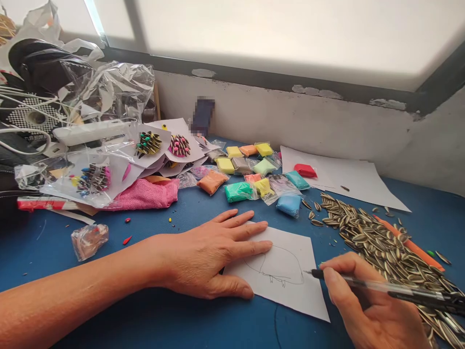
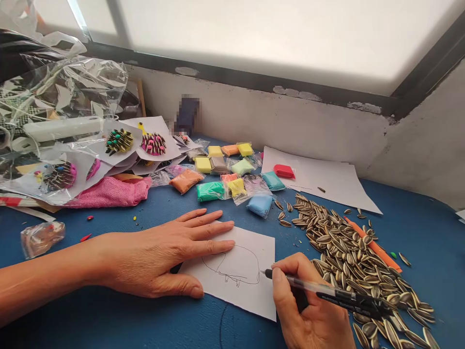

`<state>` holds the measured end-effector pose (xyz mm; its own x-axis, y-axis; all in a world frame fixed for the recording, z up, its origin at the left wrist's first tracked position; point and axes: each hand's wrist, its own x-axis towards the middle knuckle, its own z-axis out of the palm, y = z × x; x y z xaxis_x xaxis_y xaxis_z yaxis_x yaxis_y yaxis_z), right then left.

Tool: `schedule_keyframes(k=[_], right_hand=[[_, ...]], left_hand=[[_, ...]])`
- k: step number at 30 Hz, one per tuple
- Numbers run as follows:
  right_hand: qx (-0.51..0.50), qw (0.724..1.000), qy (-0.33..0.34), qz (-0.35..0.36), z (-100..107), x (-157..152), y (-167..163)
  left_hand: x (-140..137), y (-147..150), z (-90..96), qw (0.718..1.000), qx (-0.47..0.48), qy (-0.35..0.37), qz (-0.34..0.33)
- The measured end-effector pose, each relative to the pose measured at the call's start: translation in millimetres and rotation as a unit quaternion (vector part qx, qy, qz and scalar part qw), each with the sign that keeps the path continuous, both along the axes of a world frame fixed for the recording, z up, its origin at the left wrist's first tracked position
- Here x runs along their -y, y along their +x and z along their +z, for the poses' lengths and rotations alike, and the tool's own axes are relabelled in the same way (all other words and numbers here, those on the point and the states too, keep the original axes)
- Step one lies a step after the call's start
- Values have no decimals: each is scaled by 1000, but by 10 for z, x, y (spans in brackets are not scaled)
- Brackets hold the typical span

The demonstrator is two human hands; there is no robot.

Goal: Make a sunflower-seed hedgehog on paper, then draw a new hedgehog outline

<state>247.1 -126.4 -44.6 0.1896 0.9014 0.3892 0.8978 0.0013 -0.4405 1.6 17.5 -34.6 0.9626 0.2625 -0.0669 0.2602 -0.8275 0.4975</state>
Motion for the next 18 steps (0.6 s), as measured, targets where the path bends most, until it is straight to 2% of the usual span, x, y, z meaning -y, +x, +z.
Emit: schedule_keyframes(k=[5,18], right_hand=[[18,999,22,45,13,-18,34],[61,995,47,64,-7,-45,7]], left_hand=[[3,-4,10,1000,5,-5,3],[0,0,32,1000,-17,9,-7]])
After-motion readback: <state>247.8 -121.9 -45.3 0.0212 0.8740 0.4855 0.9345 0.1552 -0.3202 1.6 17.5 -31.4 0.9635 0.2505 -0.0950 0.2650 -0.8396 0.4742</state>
